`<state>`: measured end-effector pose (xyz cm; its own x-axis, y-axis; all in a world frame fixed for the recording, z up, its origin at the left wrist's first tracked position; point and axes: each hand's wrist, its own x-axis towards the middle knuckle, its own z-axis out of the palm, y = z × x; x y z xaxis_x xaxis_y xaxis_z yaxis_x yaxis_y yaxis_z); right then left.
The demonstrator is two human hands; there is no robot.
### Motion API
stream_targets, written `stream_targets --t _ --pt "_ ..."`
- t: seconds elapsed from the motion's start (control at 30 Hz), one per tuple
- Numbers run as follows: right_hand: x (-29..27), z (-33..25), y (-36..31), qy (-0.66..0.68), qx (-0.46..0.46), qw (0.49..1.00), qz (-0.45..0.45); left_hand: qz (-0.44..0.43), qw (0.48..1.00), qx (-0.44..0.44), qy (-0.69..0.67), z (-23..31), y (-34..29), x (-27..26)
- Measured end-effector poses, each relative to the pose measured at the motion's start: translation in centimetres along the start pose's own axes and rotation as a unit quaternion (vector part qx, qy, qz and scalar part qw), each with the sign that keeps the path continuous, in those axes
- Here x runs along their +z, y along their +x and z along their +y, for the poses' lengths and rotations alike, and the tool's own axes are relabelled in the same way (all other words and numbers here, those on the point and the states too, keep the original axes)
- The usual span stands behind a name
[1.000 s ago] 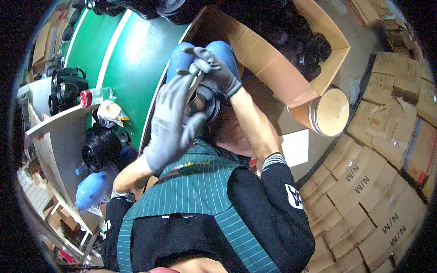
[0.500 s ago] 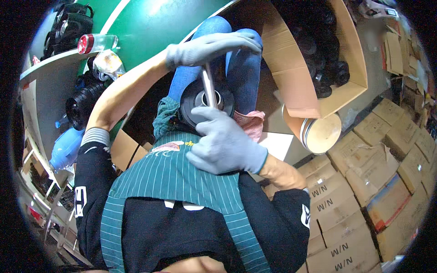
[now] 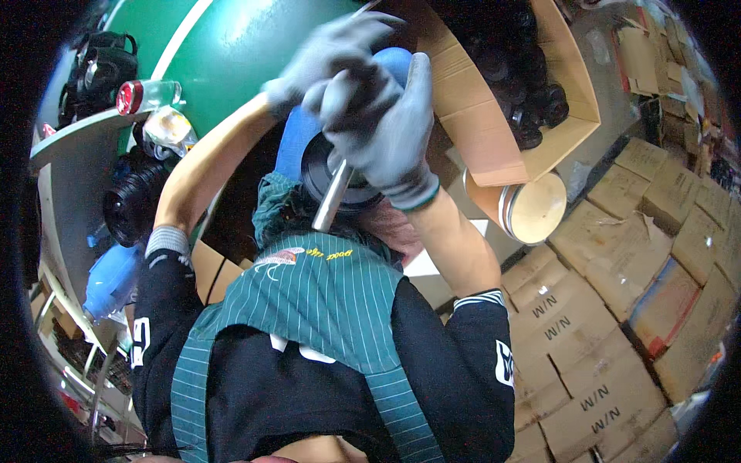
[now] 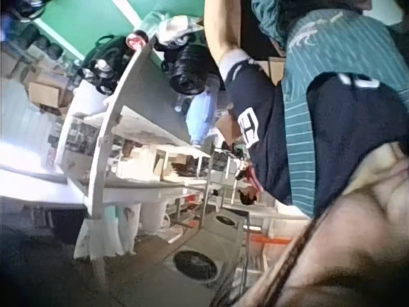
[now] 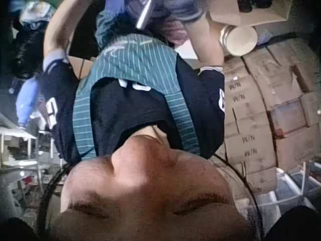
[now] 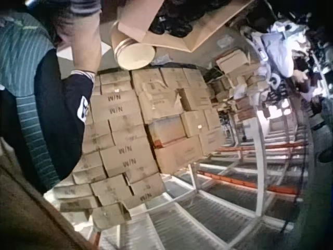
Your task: The person repeatedly picks up black kettle bodies and lids from a green workbench, wipes them with a cloth, and inserts a metal rod into the base. Finished units are placed into a cardboard box. The process is repeated for multiple kettles.
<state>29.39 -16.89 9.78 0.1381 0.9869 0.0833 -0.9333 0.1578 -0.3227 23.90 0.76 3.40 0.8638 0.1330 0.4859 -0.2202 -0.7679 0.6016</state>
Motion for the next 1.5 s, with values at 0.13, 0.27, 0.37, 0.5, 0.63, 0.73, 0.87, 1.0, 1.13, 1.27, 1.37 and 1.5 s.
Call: stream_targets --t 0.13,0.27,0.37,0.5,0.63,0.73,0.87,1.0,1.13,1.27,1.37,1.5 --pt "-3.3 0.7 0.2 0.167 -0.050 0.985 -0.015 -0.067 0.966 -0.249 0.012 5.1 -1.9 -11.6" --pt "-0.4 1.3 1.6 0.061 -0.031 0.980 0.185 -0.311 0.918 -0.109 0.221 19.2 0.3 -11.4" --pt "-0.7 1.7 2.0 0.023 -0.032 0.975 0.219 -0.370 0.851 -0.157 0.337 21.9 -0.7 -6.1" --pt "-1.1 2.2 2.4 -0.007 -0.036 0.974 0.224 -0.313 0.829 -0.275 0.374 20.6 -2.9 -1.4" --pt "0.0 1.6 1.5 -0.040 -0.023 0.974 0.223 -0.323 0.816 -0.315 0.360 22.4 -1.3 -0.9" --pt "-1.1 0.9 2.0 -0.042 -0.033 0.977 0.204 -0.320 0.790 -0.303 0.426 20.1 -2.3 1.6" --pt "-0.5 0.3 1.5 0.041 -0.011 0.980 0.196 -0.233 0.784 -0.332 0.470 19.8 -2.9 1.5" --pt "-5.0 -0.9 -2.5 -0.123 -0.215 0.961 0.122 -0.231 0.823 -0.315 0.414 19.8 -3.9 -2.8" --pt "-7.7 1.3 -4.2 -0.110 -0.114 0.965 0.207 -0.208 0.810 -0.336 0.432 21.3 -5.1 -3.8" --pt "-9.4 1.8 1.2 -0.044 -0.013 0.987 0.154 -0.198 0.816 -0.314 0.443 22.1 -4.8 -2.7" --pt "-13.7 3.5 3.6 0.125 0.020 0.992 0.005 -0.201 0.827 -0.298 0.433 21.7 -4.4 -2.6" --pt "-14.6 3.8 -0.2 0.169 -0.043 0.980 -0.096 -0.241 0.865 -0.267 0.351 20.5 -5.3 -4.0"
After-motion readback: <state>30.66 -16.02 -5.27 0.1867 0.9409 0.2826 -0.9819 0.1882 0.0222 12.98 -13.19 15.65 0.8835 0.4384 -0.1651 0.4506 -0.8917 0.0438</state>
